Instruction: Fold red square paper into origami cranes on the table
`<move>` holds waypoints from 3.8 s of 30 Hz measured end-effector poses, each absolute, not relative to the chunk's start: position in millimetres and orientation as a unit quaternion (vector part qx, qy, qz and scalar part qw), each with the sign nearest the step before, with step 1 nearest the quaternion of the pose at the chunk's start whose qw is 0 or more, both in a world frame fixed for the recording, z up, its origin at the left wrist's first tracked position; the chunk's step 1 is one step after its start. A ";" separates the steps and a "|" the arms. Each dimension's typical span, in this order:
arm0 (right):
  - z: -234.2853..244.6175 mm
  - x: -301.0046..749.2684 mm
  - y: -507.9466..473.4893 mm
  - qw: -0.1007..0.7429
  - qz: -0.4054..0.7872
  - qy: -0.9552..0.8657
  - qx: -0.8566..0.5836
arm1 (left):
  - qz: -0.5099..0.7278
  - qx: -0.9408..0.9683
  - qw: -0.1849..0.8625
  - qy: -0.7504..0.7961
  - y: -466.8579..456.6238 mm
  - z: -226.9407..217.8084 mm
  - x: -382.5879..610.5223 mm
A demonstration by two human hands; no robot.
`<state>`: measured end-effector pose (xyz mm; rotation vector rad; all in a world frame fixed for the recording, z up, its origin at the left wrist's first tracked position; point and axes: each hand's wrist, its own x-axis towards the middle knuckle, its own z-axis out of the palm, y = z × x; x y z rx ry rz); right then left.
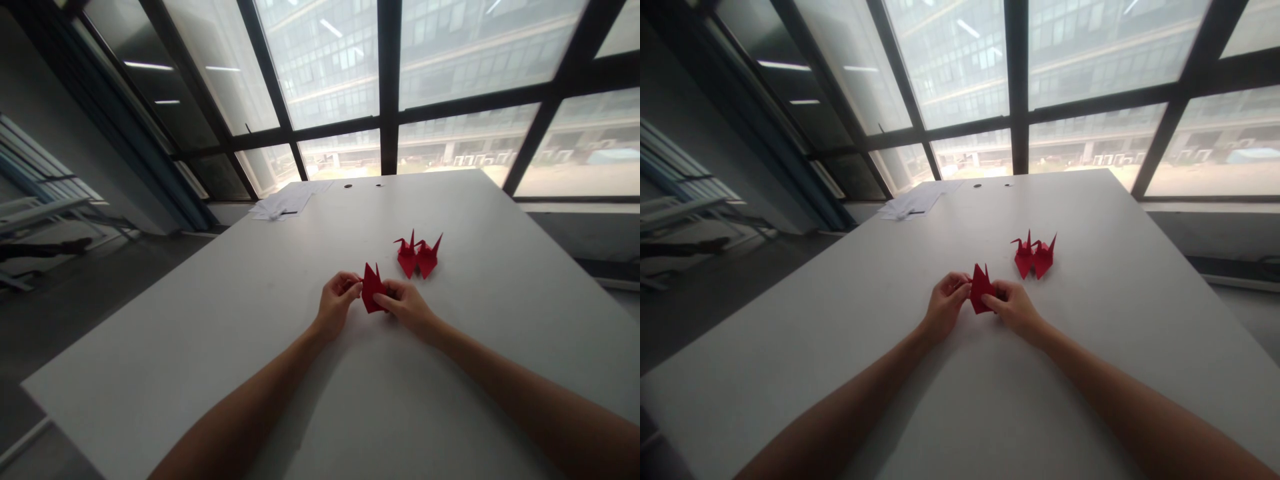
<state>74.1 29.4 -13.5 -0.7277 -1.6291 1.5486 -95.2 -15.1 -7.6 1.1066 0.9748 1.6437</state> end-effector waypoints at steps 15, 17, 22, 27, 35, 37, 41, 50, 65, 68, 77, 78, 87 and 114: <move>-14.7 72.9 27.0 0.390 0.543 -0.685 -0.290 | 0.677 0.414 0.451 0.408 -13.6 -10.3 -93.9; -14.1 72.8 26.1 0.392 0.532 -0.690 -0.295 | 0.670 0.417 0.454 0.413 -13.7 -10.2 -94.3; -12.4 72.1 23.3 0.381 0.522 -0.700 -0.305 | 0.667 0.427 0.429 0.434 -14.0 -10.6 -95.1; -12.0 71.5 23.4 0.388 0.524 -0.695 -0.302 | 0.664 0.420 0.442 0.433 -14.0 -9.1 -93.9; -12.0 72.2 28.3 0.419 0.582 -0.630 -0.298 | 0.600 0.468 0.472 0.445 -15.4 -8.1 -93.0; -13.2 72.2 28.0 0.410 0.579 -0.643 -0.290 | 0.603 0.472 0.451 0.459 -16.7 -7.9 -92.4; -16.2 72.4 27.3 0.394 0.555 -0.671 -0.293 | 0.630 0.451 0.434 0.460 -17.4 -8.4 -91.6; -13.6 71.7 26.4 0.386 0.549 -0.680 -0.294 | 0.620 0.471 0.424 0.463 -18.4 -6.6 -92.6; -16.3 70.3 30.1 0.466 0.560 -0.599 -0.333 | 0.613 0.455 0.444 0.470 -15.5 -8.0 -90.1; -16.4 71.5 30.3 0.478 0.556 -0.582 -0.352 | 0.579 0.482 0.458 0.472 -15.8 -5.9 -90.7; -16.4 69.8 29.6 0.464 0.568 -0.587 -0.344 | 0.575 0.485 0.424 0.504 -17.0 -4.3 -90.7; -16.0 69.6 29.4 0.466 0.568 -0.586 -0.343 | 0.576 0.485 0.423 0.504 -16.7 -5.0 -90.8; -13.9 69.9 29.0 0.464 0.598 -0.581 -0.299 | 0.617 0.443 0.438 0.481 -10.5 -11.0 -93.5; -10.3 69.6 26.9 0.516 0.621 -0.511 -0.293 | 0.644 0.460 0.446 0.418 -12.9 -11.0 -92.6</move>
